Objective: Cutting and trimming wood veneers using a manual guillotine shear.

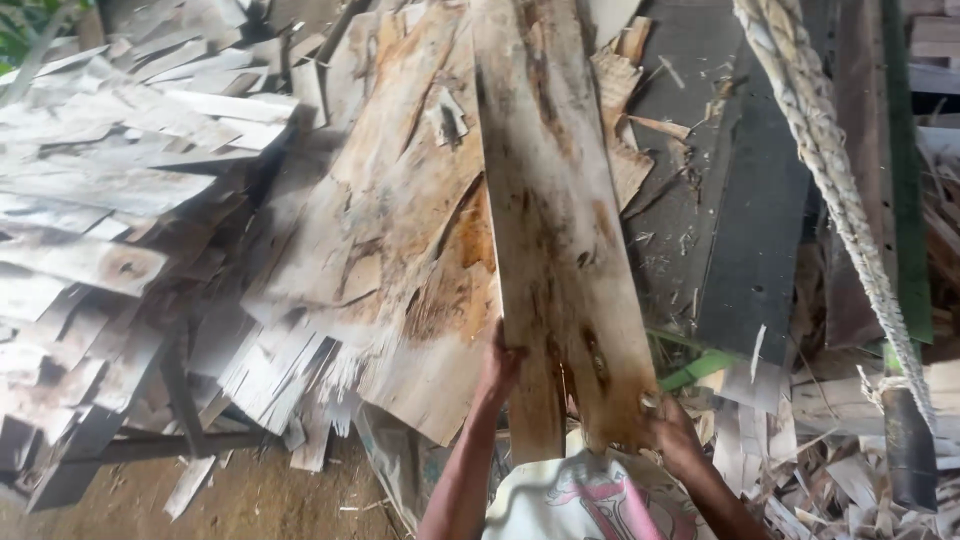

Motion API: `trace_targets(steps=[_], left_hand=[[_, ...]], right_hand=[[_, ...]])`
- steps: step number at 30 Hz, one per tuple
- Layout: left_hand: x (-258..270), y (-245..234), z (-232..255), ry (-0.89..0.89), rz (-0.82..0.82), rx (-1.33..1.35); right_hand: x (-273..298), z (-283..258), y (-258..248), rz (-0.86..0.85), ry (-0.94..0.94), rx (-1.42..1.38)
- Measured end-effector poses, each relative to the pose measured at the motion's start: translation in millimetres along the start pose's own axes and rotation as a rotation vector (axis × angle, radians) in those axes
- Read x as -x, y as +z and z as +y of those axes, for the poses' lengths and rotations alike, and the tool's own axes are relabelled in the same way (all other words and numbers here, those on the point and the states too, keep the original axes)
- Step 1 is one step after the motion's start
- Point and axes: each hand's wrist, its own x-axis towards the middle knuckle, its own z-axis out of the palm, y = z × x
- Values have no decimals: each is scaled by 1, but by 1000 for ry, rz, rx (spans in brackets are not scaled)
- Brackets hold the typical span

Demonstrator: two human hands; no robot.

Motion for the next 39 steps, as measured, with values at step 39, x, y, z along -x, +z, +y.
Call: trace_targets(steps=[39], left_hand=[[69, -378, 34, -72, 690, 456]], right_hand=[[-46, -120, 593, -826, -384, 394]])
